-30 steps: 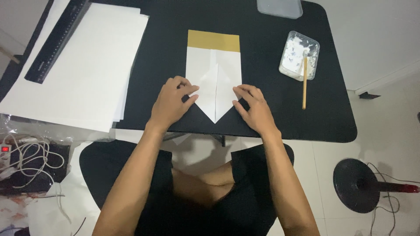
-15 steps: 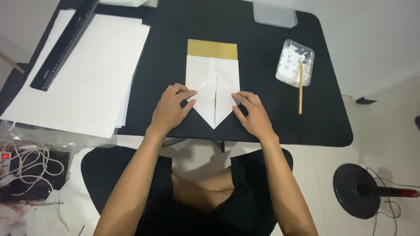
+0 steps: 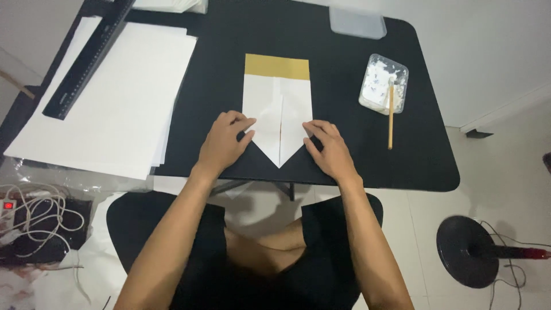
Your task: Folding paper and applying glue with a brush to assemble a paper bag.
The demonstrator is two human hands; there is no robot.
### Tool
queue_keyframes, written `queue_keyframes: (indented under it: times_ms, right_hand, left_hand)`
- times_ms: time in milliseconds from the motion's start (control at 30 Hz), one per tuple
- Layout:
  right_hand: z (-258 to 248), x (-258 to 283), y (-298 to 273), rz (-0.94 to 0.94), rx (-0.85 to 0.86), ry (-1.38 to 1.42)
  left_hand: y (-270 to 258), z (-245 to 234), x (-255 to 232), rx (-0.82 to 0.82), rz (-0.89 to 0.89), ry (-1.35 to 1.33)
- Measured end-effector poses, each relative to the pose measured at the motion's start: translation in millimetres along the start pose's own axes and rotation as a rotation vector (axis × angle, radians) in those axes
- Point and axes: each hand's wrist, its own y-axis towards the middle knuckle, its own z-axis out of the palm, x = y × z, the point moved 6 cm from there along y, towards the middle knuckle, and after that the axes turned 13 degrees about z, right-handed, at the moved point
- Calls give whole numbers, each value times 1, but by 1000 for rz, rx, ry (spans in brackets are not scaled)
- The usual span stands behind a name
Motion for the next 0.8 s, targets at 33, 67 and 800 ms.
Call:
queue_keyframes:
  times_ms: [33,67,800]
  right_hand:
    - [0,-1,1,6,-12,1]
    - [1,-3,0,14,-22,0]
    - [-2,2,3,34,-23,-63]
  left_hand:
    - [0,2,1,-16,26,16]
    - [-1,5,2,-29,51,29]
    - [-36,27,-56,137,581,188]
